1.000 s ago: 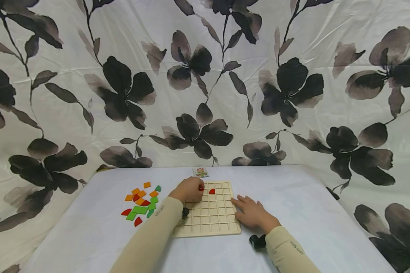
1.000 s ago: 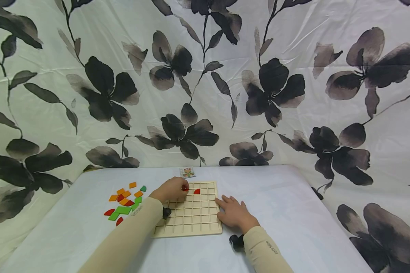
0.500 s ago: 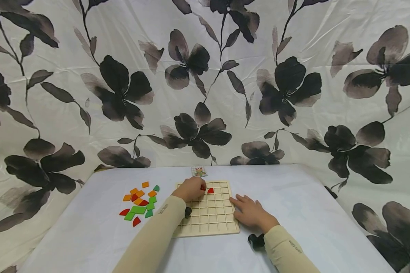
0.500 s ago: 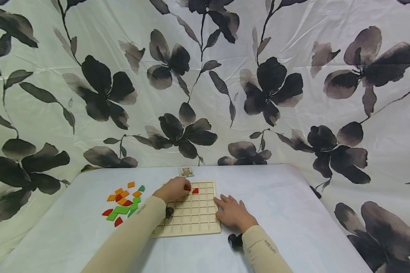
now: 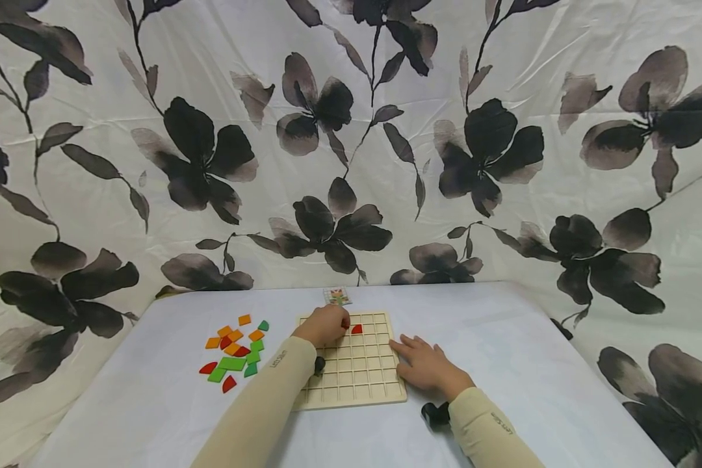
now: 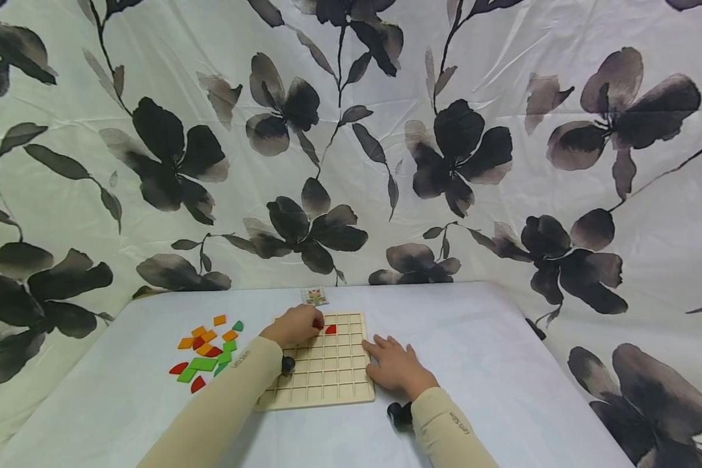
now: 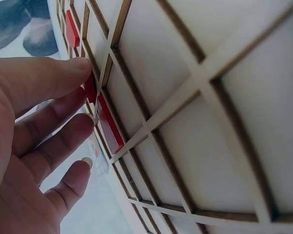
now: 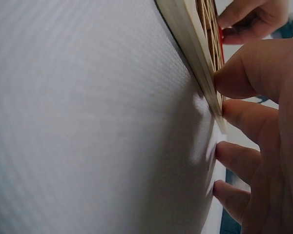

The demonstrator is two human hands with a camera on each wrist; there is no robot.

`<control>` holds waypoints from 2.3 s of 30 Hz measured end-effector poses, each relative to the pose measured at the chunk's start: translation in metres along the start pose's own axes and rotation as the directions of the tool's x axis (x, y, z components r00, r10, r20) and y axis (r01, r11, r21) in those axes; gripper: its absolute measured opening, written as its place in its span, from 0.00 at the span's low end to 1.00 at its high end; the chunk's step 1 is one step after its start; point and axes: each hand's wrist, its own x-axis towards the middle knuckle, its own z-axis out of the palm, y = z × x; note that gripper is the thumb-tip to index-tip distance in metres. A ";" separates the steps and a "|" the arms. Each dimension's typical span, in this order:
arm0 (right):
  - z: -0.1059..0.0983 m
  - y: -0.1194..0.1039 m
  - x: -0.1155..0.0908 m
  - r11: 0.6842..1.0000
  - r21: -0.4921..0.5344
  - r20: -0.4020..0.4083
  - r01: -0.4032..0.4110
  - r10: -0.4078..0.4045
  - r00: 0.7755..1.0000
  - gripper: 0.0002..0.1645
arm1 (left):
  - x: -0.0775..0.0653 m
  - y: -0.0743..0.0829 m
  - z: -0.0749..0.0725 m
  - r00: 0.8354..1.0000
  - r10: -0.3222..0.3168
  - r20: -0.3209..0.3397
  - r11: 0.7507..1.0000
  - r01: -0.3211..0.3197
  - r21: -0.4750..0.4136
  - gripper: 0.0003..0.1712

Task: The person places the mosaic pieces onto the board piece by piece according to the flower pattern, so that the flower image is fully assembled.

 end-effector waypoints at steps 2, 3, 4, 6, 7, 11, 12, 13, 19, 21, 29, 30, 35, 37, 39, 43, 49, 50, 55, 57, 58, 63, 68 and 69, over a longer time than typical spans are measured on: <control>0.000 0.000 0.000 1.000 0.002 0.002 -0.005 0.005 1.000 0.33 | 0.001 -0.001 0.000 1.000 -0.001 -0.005 1.000 0.001 0.007 0.06; 0.000 0.000 0.000 1.000 0.000 0.003 -0.005 0.005 1.000 0.33 | 0.002 -0.001 0.001 1.000 -0.003 -0.006 1.000 0.003 0.007 0.06; 0.000 -0.001 0.001 1.000 0.000 0.003 -0.005 0.005 1.000 0.33 | 0.002 -0.001 0.001 1.000 -0.005 -0.009 1.000 0.005 0.007 0.06; 0.001 -0.001 0.001 1.000 -0.001 0.005 -0.003 0.003 1.000 0.33 | 0.002 -0.003 0.002 1.000 -0.014 -0.012 1.000 0.014 0.007 0.06; 0.002 -0.001 0.001 1.000 0.000 0.007 -0.002 0.002 1.000 0.33 | 0.003 -0.003 0.002 1.000 -0.019 -0.012 1.000 0.019 0.004 0.05; 0.002 -0.002 0.000 1.000 0.005 0.010 0.001 -0.001 1.000 0.33 | 0.003 -0.004 0.003 0.999 -0.034 -0.010 0.999 0.033 -0.026 0.04; 0.002 -0.002 0.000 1.000 0.006 0.010 0.002 -0.002 1.000 0.33 | 0.003 -0.004 0.003 0.999 -0.035 -0.009 0.999 0.035 -0.034 0.04; 0.002 -0.002 0.000 1.000 0.005 0.010 0.002 -0.002 1.000 0.33 | 0.003 -0.003 0.004 0.999 -0.034 -0.012 0.999 0.033 -0.037 0.04; 0.000 -0.001 -0.001 1.000 -0.004 0.008 -0.005 0.005 1.000 0.33 | 0.005 0.001 0.005 0.999 -0.005 -0.046 1.000 0.006 0.005 0.06; 0.000 -0.002 -0.001 1.000 -0.008 0.013 -0.010 0.010 1.000 0.33 | 0.004 0.003 0.004 0.999 0.007 -0.053 1.000 -0.006 0.016 0.06; 0.001 -0.004 0.000 1.000 -0.010 0.009 -0.011 0.011 1.000 0.33 | -0.003 0.008 0.001 0.997 -0.005 -0.078 0.998 0.010 0.065 0.08; 0.001 -0.005 0.001 1.000 -0.010 0.007 -0.009 0.009 1.000 0.32 | -0.004 0.007 0.001 0.996 -0.002 -0.086 0.998 0.007 0.069 0.08; 0.002 -0.003 0.000 1.000 -0.010 0.003 -0.003 0.004 1.000 0.32 | -0.010 0.007 0.000 0.994 0.036 -0.108 0.999 -0.032 0.040 0.10; 0.003 -0.003 0.000 1.000 -0.010 0.000 -0.001 0.001 1.000 0.32 | -0.013 0.007 -0.001 0.993 0.045 -0.112 0.999 -0.043 0.013 0.10; 0.003 -0.002 0.000 1.000 -0.014 -0.004 -0.001 0.001 1.000 0.32 | -0.017 0.006 -0.004 0.993 0.046 -0.113 0.999 -0.048 -0.012 0.10; 0.001 -0.002 -0.001 1.000 -0.006 0.003 -0.005 0.005 1.000 0.32 | -0.027 0.000 -0.011 0.992 0.017 -0.123 0.999 -0.022 -0.040 0.10; 0.001 -0.003 0.000 1.000 -0.007 0.018 0.003 -0.003 1.000 0.32 | -0.041 -0.014 -0.019 0.987 -0.043 -0.153 0.999 0.042 -0.010 0.10; 0.002 -0.003 0.001 1.000 -0.011 0.014 0.006 -0.006 1.000 0.32 | -0.044 -0.017 -0.020 0.986 -0.056 -0.156 0.998 0.056 -0.006 0.10; 0.003 -0.002 0.002 1.000 -0.020 0.013 0.006 -0.005 1.000 0.33 | -0.057 -0.027 -0.029 0.980 -0.121 -0.156 0.992 0.123 0.006 0.10; 0.004 -0.002 0.002 1.000 -0.022 0.014 0.004 -0.004 1.000 0.33 | -0.063 -0.031 -0.034 0.978 -0.141 -0.154 0.990 0.143 0.002 0.10; 0.004 -0.002 0.002 1.000 -0.024 0.015 0.003 -0.002 1.000 0.33 | -0.066 -0.034 -0.035 0.977 -0.149 -0.150 0.989 0.151 -0.002 0.10; 0.003 -0.003 0.001 1.000 -0.021 0.020 -0.006 0.006 1.000 0.33 | -0.078 -0.052 -0.041 0.973 -0.181 -0.145 0.983 0.183 -0.002 0.10; 0.002 -0.004 0.000 1.000 -0.020 0.023 0.002 -0.001 1.000 0.33 | -0.093 -0.066 -0.049 0.969 -0.205 -0.140 0.978 0.209 0.014 0.11; 0.002 -0.004 0.000 1.000 -0.021 0.024 0.001 -0.001 1.000 0.33 | -0.096 -0.068 -0.051 0.967 -0.215 -0.134 0.976 0.218 0.013 0.11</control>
